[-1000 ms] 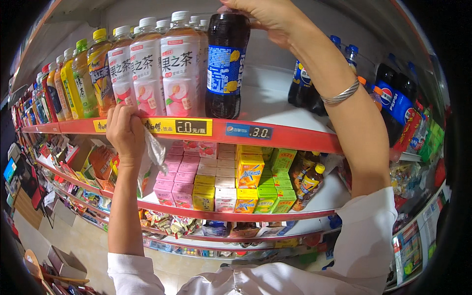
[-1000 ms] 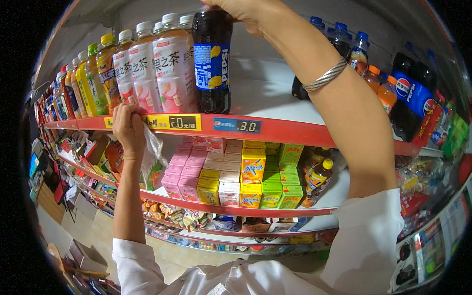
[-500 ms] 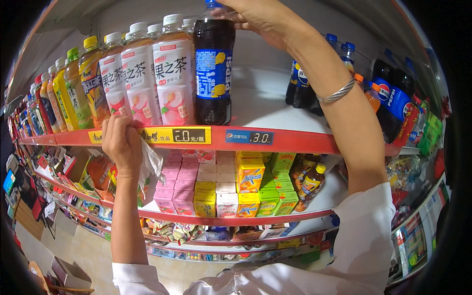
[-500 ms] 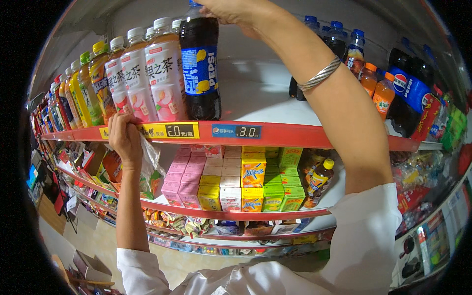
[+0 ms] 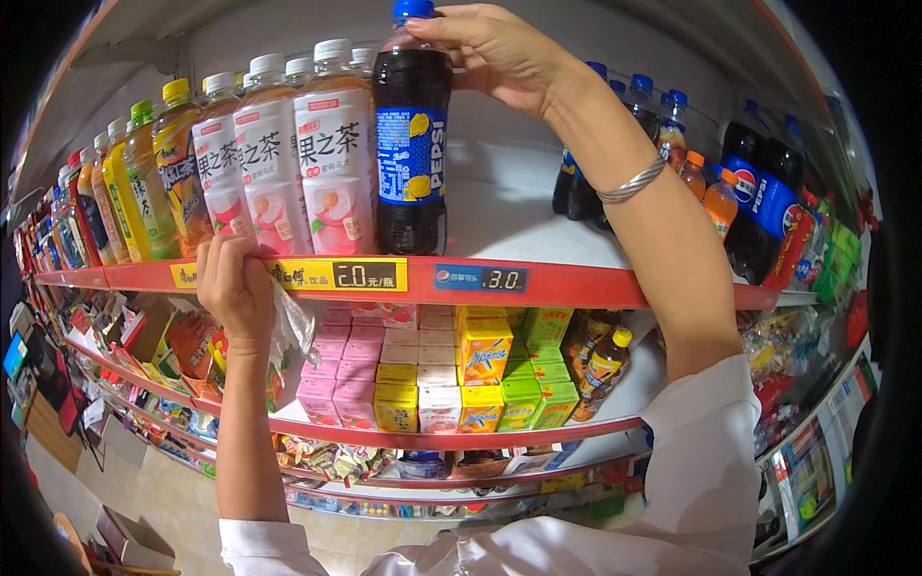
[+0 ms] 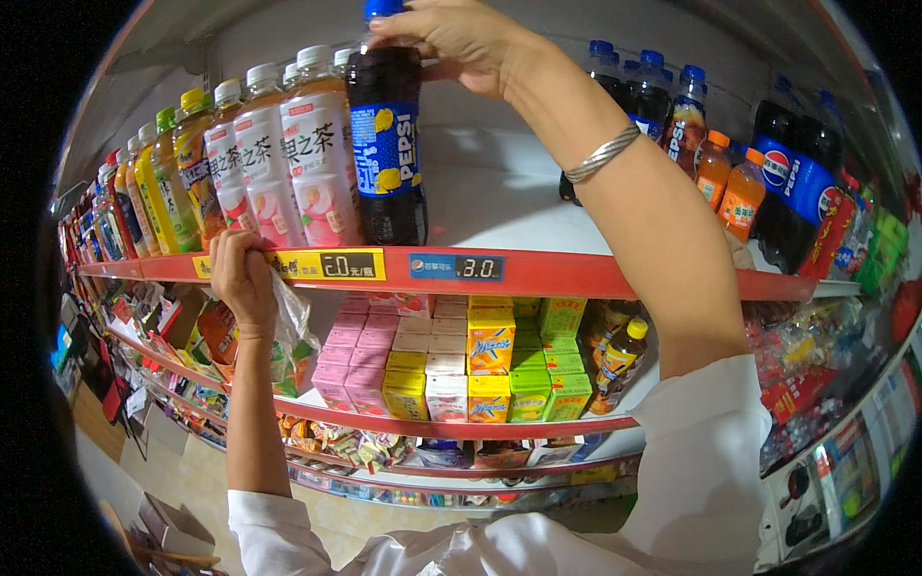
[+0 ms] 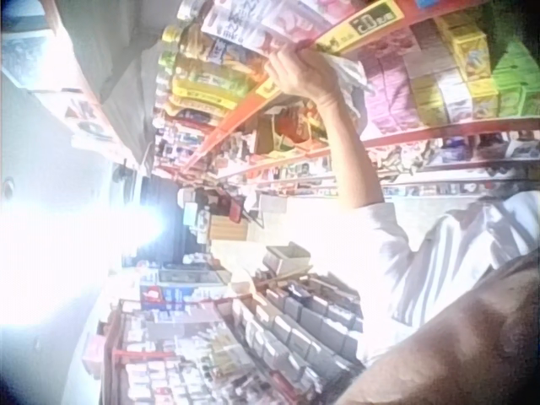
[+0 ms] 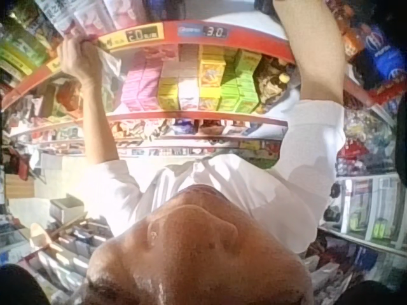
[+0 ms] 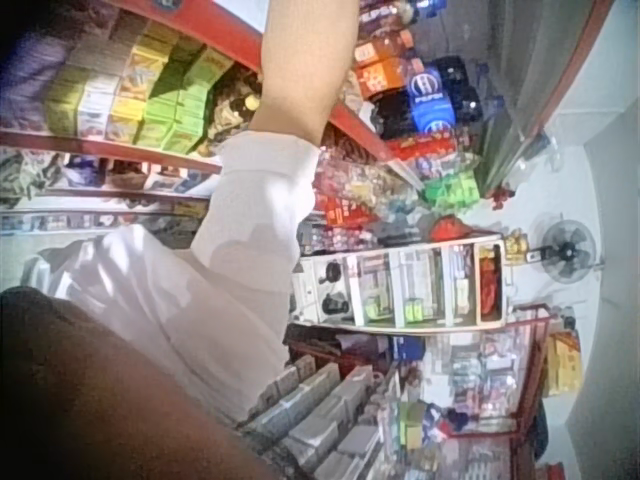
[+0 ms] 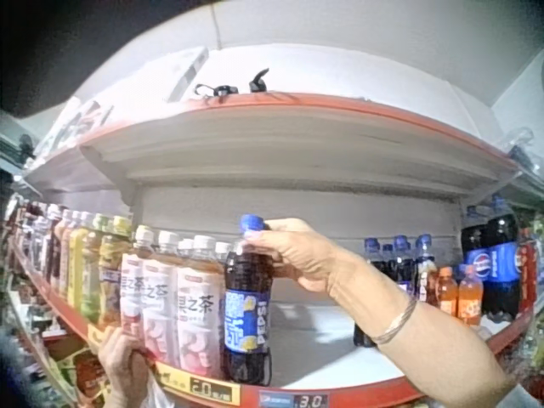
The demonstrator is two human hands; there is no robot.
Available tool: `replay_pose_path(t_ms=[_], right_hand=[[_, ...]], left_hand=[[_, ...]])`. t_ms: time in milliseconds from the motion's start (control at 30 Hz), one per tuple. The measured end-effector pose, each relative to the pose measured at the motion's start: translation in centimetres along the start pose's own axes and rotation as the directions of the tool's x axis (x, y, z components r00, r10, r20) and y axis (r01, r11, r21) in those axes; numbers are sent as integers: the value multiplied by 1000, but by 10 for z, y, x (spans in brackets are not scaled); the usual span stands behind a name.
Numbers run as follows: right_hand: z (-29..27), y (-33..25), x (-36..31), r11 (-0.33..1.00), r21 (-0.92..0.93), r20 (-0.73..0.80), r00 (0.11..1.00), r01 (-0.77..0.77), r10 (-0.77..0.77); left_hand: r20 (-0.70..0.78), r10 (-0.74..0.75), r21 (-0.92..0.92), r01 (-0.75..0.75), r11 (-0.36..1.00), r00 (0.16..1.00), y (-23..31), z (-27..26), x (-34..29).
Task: The person arranges bottled beverages on a store shelf, moving bottles into place and aligning them by type. They handle multiple beverage bottles and adjust their positions to create neat rows.
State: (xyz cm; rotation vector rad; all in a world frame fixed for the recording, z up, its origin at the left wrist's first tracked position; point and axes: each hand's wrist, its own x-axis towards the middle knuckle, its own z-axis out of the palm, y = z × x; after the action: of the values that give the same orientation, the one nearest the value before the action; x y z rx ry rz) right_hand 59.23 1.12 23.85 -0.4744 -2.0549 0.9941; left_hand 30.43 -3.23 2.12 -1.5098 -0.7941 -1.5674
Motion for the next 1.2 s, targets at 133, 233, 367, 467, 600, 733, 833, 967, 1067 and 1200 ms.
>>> replay_pose_path(t_ms=[133,233,367,467,600,733,833,967,1067,1200], right_hand=[[18,-6,-6,994,-111,-211,977,-15,-9],[32,-7,-3,973,-231,-281,955,26,-92],[33,-6,9,966,-258,-241,968,3,-67],[30,-7,19,951,-308,-208,978,-42,-24],[27,-5,8,983,142,-15,993,115,-114],[14,2,6,989,32,-3,990,142,-142],[9,-1,16,983,-169,-121,988,73,-94],[44,-10,2,852,-523,-472,821,31,-320],[44,-24,2,796,-602,-445,853,-59,-273],[48,-14,17,672,-733,-486,769,-101,-415]], left_hand=[[2,-32,5,32,999,999,-1,-2,-2],[-3,-15,22,16,1000,1000,-3,-2,-3],[6,-15,1,15,1000,1000,0,-1,-2],[-5,-18,9,18,1000,1000,-2,0,-3],[5,-27,14,27,1000,1000,-3,-2,-4],[0,-26,25,26,999,1000,-1,-1,-2],[2,-20,16,20,1000,1000,0,2,-2],[6,-15,18,15,1000,1000,-3,0,-4],[1,-27,15,27,1000,1000,-3,-1,-5],[7,13,26,-13,1000,1000,-7,0,-5]])
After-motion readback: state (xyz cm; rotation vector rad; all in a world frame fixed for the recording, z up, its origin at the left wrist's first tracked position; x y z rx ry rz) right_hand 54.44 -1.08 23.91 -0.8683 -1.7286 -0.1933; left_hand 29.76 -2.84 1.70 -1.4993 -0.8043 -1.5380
